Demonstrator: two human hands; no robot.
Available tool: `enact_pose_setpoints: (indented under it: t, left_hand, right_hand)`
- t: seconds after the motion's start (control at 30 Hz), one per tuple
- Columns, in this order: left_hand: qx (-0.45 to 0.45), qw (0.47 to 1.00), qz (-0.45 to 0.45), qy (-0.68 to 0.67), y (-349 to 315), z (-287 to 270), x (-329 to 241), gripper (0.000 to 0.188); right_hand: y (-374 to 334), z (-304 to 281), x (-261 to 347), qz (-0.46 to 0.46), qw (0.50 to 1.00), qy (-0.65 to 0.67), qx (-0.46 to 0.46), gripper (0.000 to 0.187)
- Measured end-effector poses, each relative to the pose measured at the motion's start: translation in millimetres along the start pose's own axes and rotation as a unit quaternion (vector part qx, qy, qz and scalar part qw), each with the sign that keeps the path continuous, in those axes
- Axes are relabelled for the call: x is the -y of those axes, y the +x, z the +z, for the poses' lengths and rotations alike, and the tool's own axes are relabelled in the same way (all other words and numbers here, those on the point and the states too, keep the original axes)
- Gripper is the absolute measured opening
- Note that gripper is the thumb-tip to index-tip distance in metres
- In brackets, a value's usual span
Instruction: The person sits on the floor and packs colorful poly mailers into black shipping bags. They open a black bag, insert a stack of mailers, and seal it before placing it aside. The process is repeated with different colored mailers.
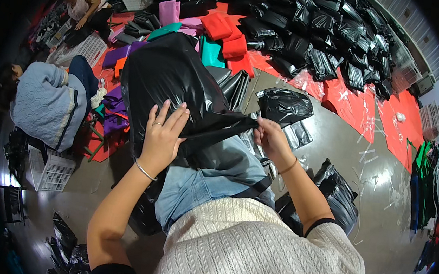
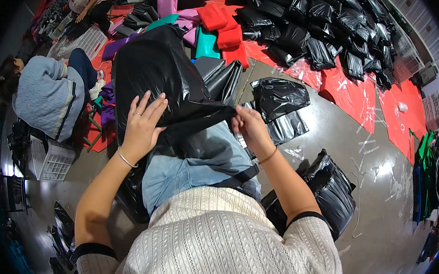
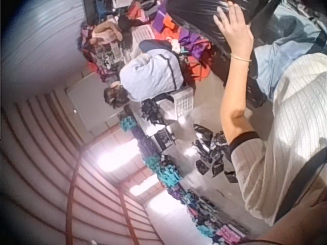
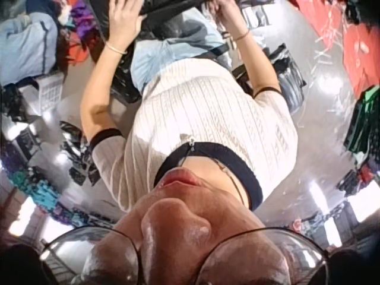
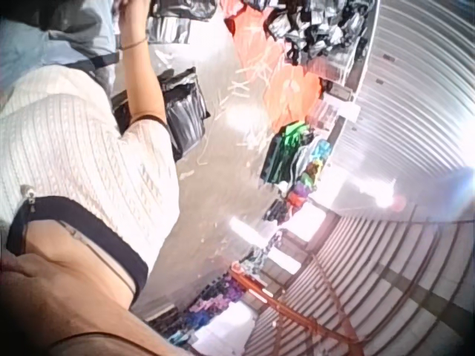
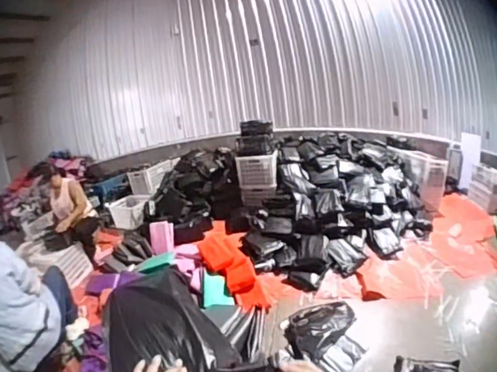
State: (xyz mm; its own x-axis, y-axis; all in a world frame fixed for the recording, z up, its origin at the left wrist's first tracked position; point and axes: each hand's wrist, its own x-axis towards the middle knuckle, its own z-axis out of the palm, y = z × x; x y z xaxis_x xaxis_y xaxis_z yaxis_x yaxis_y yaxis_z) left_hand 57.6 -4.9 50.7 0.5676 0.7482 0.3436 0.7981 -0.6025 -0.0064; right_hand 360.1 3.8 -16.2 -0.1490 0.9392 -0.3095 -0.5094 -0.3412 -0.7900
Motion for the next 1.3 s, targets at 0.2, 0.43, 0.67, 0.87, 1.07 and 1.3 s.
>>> enact_pose_setpoints:
  t: [0.2,0.43,0.67,0.87,1.07,1.3]
  left_hand:
    - [-0.003,1.0,-0.012,-0.019,-1,0,-1,0.065]
    - [0.027,0.999,-0.026,-0.007,-4,-6,11,0.062]
    - [-0.003,0.998,-0.028,-0.054,-9,-2,17,0.067]
    - [-0.025,0.989,-0.11,-0.099,-10,3,15,0.067]
    - [-0.124,0.942,-0.184,-0.251,-64,-22,16,0.041]
    - [-0.303,0.568,-0.559,-0.523,-160,4,-52,0.064]
  right_hand:
    - [116,34,-2,0.099,0.987,0.119,0.033,0.024]
    - [164,121,-38,0.197,0.977,-0.057,0.05,0.065]
    - [124,148,2,-0.132,0.989,-0.031,0.067,0.036]
    - [103,198,4,-0.46,0.696,-0.39,0.391,0.054]
    - [97,206,-17,-0.491,0.499,-0.578,0.419,0.072]
    - [81,218,-18,-0.491,0.375,-0.67,0.412,0.083]
